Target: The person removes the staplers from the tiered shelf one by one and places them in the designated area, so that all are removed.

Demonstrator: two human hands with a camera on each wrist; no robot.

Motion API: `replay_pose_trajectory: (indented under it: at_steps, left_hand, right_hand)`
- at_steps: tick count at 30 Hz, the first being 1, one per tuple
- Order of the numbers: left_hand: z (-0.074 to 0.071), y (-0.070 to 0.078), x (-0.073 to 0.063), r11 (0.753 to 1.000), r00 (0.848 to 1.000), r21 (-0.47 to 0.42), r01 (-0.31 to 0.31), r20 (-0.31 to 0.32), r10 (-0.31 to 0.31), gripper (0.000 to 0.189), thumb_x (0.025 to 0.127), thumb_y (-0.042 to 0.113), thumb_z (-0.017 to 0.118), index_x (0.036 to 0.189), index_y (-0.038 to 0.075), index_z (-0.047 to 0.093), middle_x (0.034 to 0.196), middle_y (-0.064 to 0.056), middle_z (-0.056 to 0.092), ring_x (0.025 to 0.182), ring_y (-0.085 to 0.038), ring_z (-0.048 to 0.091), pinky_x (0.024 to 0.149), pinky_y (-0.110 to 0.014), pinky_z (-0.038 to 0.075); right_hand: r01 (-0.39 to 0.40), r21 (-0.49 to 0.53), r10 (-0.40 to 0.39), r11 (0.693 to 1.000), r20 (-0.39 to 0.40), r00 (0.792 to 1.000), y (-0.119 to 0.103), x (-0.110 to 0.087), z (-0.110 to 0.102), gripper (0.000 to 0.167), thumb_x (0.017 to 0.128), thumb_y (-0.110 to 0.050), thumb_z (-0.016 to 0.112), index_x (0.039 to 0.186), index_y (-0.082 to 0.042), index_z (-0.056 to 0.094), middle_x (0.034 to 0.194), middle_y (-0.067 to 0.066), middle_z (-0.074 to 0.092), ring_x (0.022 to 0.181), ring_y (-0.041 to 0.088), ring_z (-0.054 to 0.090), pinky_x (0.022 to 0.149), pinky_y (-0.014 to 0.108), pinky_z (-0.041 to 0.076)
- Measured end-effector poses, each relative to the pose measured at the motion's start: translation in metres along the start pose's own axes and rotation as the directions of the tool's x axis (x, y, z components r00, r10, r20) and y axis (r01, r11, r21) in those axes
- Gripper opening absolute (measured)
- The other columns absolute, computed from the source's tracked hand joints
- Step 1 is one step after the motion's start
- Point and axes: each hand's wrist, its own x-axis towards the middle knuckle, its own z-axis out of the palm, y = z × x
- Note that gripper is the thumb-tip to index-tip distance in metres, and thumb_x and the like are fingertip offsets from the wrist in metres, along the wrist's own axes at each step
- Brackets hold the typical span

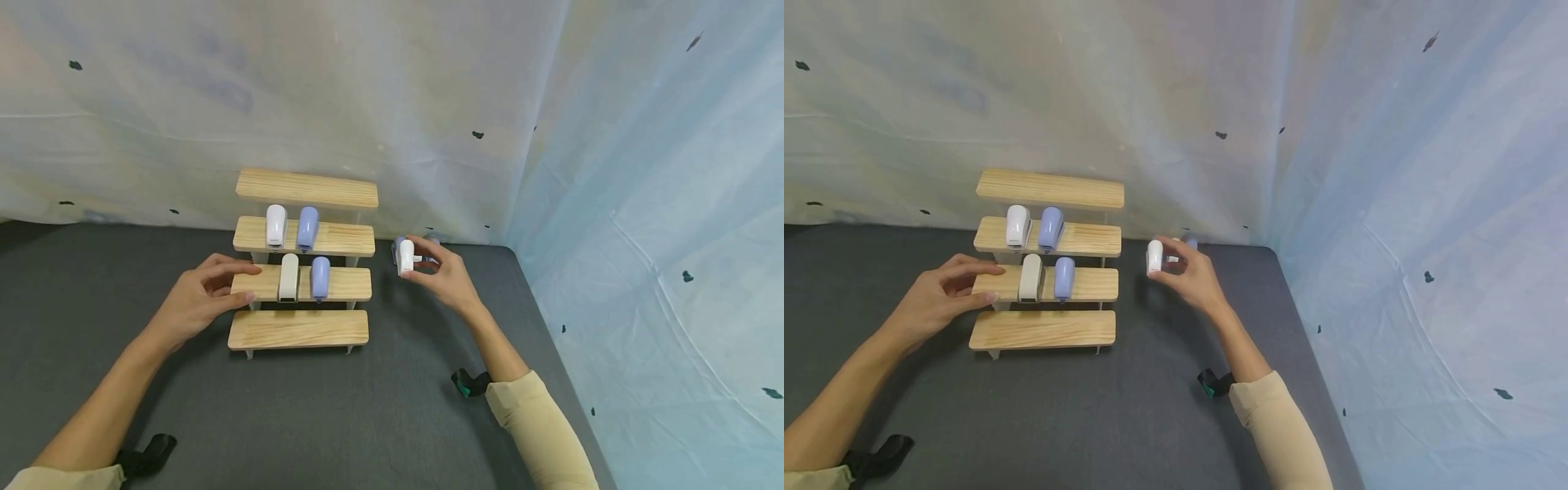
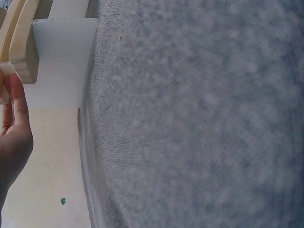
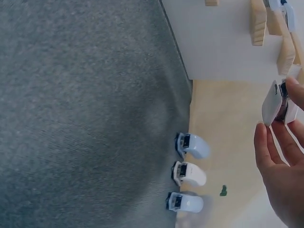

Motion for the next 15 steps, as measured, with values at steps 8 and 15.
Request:
replay_pose_trajectory:
  at_steps: [8, 15]
  left_hand:
    - [-0.001, 0.001, 0.000, 1.000, 1.000, 0.008, -0.004, -0.004, 0.004, 0.039, 0.092, 0.017, 0.074, 0.130, 0.011, 0.065, 0.118, -0.002, 0.052, 0.092, -0.019, 0.039, 0.077, -0.018, 0.038]
    - [-0.001, 0.003, 0.000, 1.000, 1.000, 0.003, -0.013, -0.001, 0.013, 0.039, 0.092, 0.017, 0.074, 0.129, 0.010, 0.066, 0.116, -0.002, 0.052, 0.091, -0.020, 0.039, 0.076, -0.019, 0.039]
  right_hand:
    - [-0.066, -0.040, 0.066, 0.997, -0.003, 0.998, -0.008, -0.005, 0.001, 0.065, 0.083, 0.000, 0.079, 0.142, 0.001, 0.052, 0.135, 0.020, 0.056, 0.118, 0.032, 0.057, 0.097, 0.050, 0.047]
    - [-0.118, -0.006, 0.118, 0.993, -0.015, 0.993, -0.006, -0.010, 0.001, 0.066, 0.083, 0.005, 0.078, 0.142, 0.006, 0.049, 0.136, 0.025, 0.054, 0.122, 0.038, 0.054, 0.098, 0.054, 0.046]
